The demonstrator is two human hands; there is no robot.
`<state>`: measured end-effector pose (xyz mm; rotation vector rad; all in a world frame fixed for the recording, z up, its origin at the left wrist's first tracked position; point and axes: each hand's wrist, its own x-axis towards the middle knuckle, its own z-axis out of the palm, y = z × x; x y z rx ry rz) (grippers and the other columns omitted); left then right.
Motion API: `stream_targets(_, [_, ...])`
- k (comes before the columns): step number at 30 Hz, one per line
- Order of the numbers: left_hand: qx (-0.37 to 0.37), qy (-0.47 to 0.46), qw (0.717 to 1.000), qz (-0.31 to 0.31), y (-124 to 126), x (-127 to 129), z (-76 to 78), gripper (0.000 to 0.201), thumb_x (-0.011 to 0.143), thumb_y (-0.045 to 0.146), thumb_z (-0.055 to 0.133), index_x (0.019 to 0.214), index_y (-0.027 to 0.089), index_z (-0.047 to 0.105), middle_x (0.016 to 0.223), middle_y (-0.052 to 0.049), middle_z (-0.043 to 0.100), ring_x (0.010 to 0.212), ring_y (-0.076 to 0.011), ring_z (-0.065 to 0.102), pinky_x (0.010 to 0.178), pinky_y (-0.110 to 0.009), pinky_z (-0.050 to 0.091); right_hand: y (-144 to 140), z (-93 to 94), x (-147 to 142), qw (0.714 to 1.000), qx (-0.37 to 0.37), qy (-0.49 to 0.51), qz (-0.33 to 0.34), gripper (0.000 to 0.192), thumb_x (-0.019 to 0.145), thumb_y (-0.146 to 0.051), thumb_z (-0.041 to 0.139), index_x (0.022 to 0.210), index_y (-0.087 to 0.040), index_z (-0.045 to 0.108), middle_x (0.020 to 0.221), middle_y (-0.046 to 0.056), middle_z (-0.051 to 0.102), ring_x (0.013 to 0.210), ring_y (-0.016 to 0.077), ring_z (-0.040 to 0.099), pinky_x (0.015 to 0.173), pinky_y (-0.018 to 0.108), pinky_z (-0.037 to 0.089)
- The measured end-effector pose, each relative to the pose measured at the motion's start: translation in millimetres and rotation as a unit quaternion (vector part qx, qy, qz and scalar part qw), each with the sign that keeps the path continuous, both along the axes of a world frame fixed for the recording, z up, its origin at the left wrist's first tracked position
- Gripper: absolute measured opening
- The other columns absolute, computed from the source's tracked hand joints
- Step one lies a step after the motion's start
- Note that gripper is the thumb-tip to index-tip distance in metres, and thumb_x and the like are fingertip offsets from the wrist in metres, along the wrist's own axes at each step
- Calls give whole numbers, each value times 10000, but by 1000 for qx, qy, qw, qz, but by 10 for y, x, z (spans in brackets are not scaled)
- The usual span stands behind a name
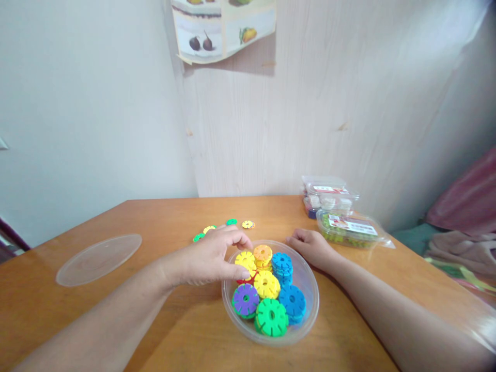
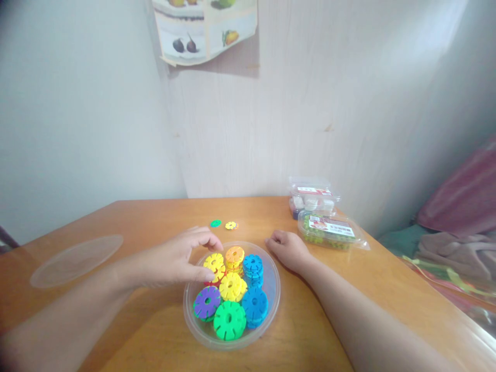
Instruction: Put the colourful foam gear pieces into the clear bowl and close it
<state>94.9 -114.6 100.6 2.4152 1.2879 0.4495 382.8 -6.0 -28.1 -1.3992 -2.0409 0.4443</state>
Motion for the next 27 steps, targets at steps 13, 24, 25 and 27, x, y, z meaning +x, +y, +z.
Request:
stream_targets(13, [13,-61,952,299,1076,-979,-599,402,707,411,605,1046,195,623,1040,-72,694,908,-223,662,710,-293,511,5,-7,-5,1000,-4,-2,-3,344,862,-447,506,621,-203,514,606,-8,577,601,149,532,519,270,300])
stream_targets(24, [5,47,951,304,1416,-1108,-938,349,623,356,700,946,228,671,936,-26,732,879,-209,664,690,-254,473,-18,5,-2,1000,-5,6,-1,349,866,-445,506,618,-199,502,601,-11,568,598,145,526,520,270,295])
stream_targets(25, [6,46,951,305,1403,-1093,-917,342,631,363,698,943,227,669,937,-27,731,885,-212,664,698,-258,477,-19,5,-2,1000,-6,8,-1,349,865,-445,507,618,-199,504,602,-10,569,600,145,527,522,269,298])
stream_targets(27, [10,29,953,301,1327,-1024,-824,344,653,393,694,953,228,667,960,-28,729,909,-221,664,731,-273,489,-18,7,-2,1000,-7,9,-3,346,863,-447,510,621,-199,507,606,-11,570,603,144,526,523,269,300])
